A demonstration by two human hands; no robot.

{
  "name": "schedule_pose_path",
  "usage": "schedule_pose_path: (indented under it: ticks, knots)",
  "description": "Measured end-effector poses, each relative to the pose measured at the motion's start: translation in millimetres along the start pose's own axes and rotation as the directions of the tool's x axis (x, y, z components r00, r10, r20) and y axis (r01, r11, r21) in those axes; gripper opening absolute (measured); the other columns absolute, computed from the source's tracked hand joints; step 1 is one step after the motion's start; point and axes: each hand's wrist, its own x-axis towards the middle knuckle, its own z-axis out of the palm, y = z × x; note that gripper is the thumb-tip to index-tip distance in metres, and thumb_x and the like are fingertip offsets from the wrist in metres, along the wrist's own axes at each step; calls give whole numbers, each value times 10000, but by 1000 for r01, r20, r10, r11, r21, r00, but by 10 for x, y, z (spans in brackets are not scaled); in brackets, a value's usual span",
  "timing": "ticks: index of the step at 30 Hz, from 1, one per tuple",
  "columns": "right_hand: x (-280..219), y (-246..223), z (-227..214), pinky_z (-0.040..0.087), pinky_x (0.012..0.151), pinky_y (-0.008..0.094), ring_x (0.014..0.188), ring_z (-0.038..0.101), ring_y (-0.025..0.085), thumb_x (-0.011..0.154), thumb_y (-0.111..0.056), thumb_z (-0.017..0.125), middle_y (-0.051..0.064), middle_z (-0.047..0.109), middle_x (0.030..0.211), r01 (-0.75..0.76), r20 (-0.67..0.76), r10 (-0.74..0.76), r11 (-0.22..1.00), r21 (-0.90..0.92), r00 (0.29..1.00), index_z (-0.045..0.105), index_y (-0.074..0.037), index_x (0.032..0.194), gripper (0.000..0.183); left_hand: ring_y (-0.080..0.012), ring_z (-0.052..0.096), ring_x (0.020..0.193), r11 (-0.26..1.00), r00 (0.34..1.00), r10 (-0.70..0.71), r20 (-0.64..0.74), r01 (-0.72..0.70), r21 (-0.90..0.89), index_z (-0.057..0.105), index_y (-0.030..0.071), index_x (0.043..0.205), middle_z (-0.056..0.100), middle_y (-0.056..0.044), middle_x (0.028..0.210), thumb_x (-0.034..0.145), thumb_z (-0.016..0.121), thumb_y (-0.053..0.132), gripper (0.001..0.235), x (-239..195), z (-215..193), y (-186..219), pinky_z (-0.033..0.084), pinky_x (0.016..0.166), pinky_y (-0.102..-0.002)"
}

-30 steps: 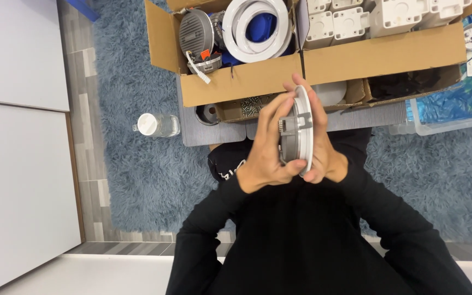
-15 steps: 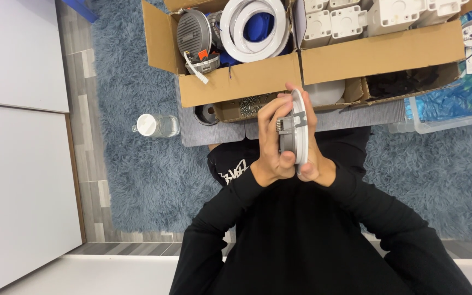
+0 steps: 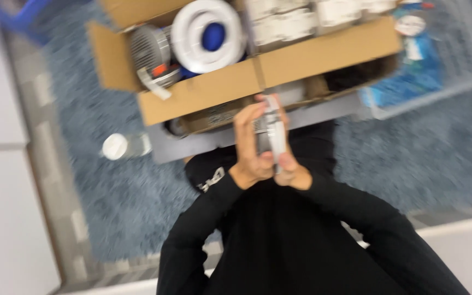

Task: Assembling recessed LED light fixtures by combining the housing, LED module, and trim components.

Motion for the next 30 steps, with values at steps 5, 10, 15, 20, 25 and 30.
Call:
schedule_pose_path:
  ticks: [5, 10, 15, 20, 25, 30]
  knots:
    - [48, -207, -211, 132, 1378, 511, 1678, 201, 413, 960, -678, 474, 304, 197, 1803, -48, 26, 47, 999, 15, 999, 70, -1, 1764, 1126, -456, 493, 1410, 999, 998, 32, 50, -30, -36, 451, -82, 1540, 493, -247, 1509, 1083, 312, 799, 1002, 37, 164, 56, 364, 1239, -557]
    - [108, -394, -555, 132, 1376, 511, 1650, 253, 386, 901, -957, 457, 278, 304, 1739, -159, 166, 154, 987, 16, 974, 33, 0, 1767, 1359, -459, 376, 1522, 989, 986, -68, 155, 87, -123, 299, -82, 1630, 383, -266, 1577, 1052, 425, 803, 1064, 36, 335, 118, 295, 1296, -582]
    - [-155, -338, -906, 286, 1308, 479, 1539, 392, 371, 978, -885, 260, 262, 302, 1685, -293, 49, 292, 911, 289, 955, 128, -10, 1726, 1158, -483, 395, 1475, 978, 995, -21, 94, 40, -204, 279, -150, 1585, 374, -297, 1560, 987, 479, 807, 1146, 257, 436, 403, 258, 1299, -575]
    - [-402, -452, -1114, 510, 1143, 409, 1254, 697, 345, 1080, -758, 112, 292, 655, 1393, -500, 197, 468, 713, 491, 862, 373, 78, 1648, 1045, -504, 416, 1461, 969, 995, 73, 70, -54, -240, 201, -159, 1606, 398, -340, 1528, 894, 675, 782, 1271, 434, 687, 480, 292, 1282, -559]
    - [81, -1107, -1331, 615, 944, 348, 1084, 737, 203, 1109, -642, 457, 208, 773, 1292, -596, -12, 712, 597, 536, 702, 700, 58, 1383, 790, -488, 400, 1546, 906, 959, 214, 188, -123, -404, 253, -10, 1644, 389, -300, 1589, 963, 711, 673, 1068, 492, 921, 528, 360, 1298, -612]
    - [-796, -626, -2292, 594, 913, 310, 996, 726, 139, 1112, -560, 563, 115, 786, 1161, -512, -357, 717, 686, 518, 599, 686, -30, 1311, 580, -530, 457, 1533, 923, 906, 230, 356, -87, -374, 274, 19, 1674, 429, -311, 1584, 1039, 709, 495, 905, 534, 960, 454, 439, 1268, -635]
